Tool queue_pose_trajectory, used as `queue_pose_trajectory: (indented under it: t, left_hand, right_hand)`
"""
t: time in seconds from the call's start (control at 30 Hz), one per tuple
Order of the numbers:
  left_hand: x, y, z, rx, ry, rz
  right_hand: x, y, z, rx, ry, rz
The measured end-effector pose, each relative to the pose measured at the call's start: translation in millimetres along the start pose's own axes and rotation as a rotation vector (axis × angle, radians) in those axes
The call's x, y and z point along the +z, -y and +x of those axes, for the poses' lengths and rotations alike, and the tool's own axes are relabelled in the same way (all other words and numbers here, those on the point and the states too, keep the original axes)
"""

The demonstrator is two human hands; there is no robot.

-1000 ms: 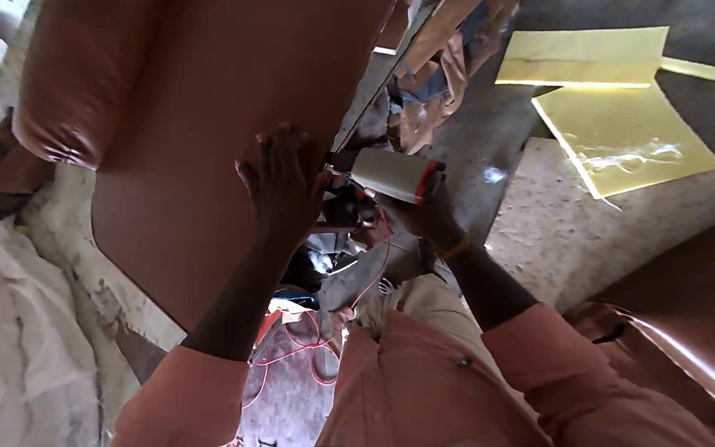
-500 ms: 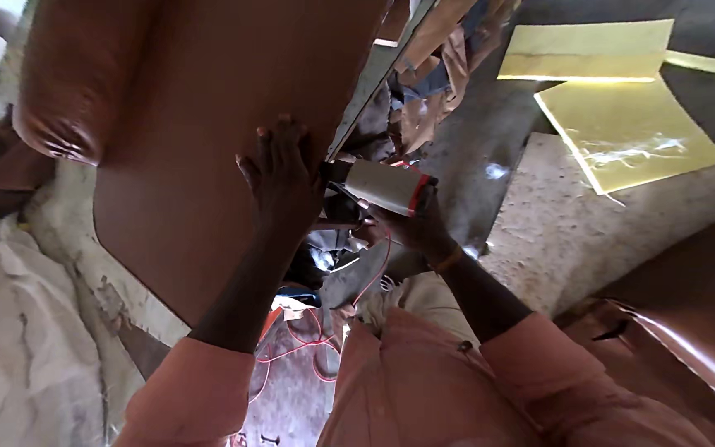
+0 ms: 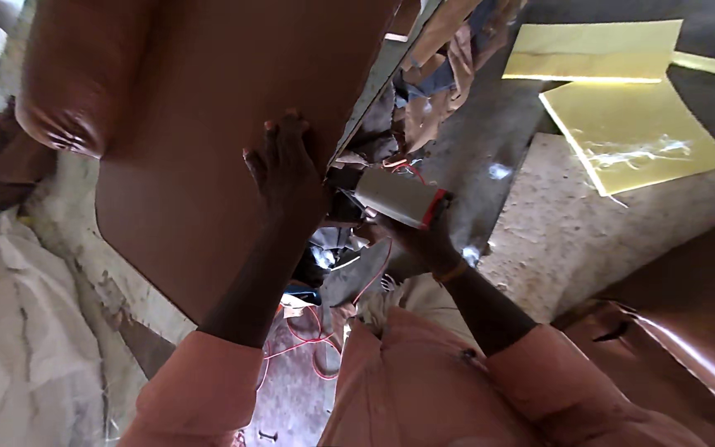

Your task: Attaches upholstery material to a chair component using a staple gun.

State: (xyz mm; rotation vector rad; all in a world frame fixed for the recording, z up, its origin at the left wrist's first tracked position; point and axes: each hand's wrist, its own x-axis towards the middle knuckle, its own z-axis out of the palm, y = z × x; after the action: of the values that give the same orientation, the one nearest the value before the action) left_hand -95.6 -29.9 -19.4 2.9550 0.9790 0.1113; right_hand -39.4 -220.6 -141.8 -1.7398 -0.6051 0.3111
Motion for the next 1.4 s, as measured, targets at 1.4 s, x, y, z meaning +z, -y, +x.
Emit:
queue_pose_trajectory:
  t: [1.4]
  left_hand:
    - [-11.4,37.1,-52.0,0.113,0.143,0.19]
  right_hand:
    - [4.9,23.0,-19.4,-0.027,-0.004,-0.075]
